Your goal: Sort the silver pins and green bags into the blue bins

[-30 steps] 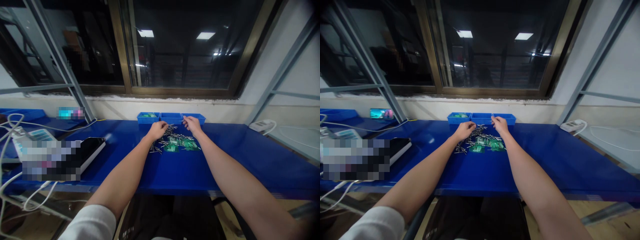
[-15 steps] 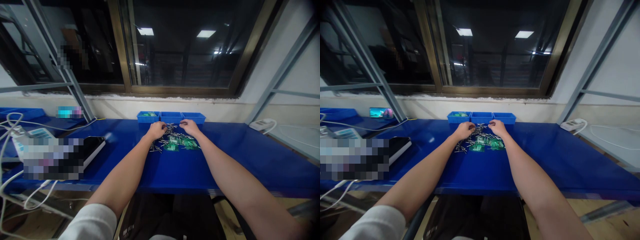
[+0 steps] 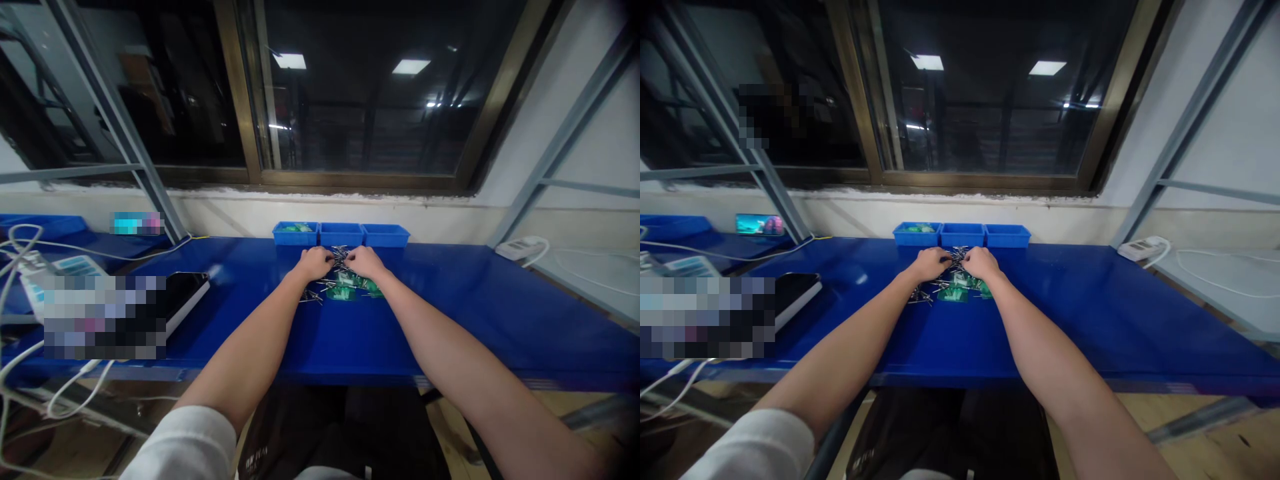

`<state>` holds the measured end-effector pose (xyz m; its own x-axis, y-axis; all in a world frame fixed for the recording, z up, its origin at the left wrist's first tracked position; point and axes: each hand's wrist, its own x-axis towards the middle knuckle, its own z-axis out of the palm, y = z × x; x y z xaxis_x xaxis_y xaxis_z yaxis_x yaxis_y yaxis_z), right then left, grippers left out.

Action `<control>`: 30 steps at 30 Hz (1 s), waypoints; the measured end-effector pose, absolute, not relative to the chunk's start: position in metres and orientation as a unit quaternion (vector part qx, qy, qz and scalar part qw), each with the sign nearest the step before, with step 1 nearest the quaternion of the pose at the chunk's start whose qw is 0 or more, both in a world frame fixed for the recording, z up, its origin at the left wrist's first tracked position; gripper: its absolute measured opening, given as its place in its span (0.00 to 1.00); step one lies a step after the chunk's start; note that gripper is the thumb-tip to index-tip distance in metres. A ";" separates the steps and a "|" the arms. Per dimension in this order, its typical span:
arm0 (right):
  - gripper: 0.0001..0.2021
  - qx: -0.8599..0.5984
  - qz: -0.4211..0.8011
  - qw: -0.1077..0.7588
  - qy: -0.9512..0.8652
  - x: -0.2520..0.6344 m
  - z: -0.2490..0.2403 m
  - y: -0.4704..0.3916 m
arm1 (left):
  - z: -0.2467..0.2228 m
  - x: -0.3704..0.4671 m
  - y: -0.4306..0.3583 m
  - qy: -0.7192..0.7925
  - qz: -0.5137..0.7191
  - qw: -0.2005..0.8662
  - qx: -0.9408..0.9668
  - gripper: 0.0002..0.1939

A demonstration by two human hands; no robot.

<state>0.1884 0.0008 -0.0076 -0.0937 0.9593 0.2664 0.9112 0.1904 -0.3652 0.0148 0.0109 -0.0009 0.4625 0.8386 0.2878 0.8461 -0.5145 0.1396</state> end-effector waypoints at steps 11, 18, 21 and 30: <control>0.07 -0.669 0.113 0.220 -0.701 0.185 -0.012 0.007 | -0.004 0.016 0.015 -0.488 -0.166 0.007 -0.857 0.16; 0.07 -0.547 0.055 0.322 -0.771 0.183 -0.009 0.002 | -0.001 0.016 0.014 -0.419 -0.275 0.004 -0.865 0.16; 0.06 -0.507 0.080 0.340 -0.788 0.181 -0.006 -0.003 | 0.002 0.015 0.013 -0.394 -0.286 0.002 -0.874 0.13; 0.10 -0.439 0.280 0.470 -0.712 0.186 -0.003 0.002 | 0.006 0.013 0.013 -0.453 -0.318 0.011 -0.833 0.13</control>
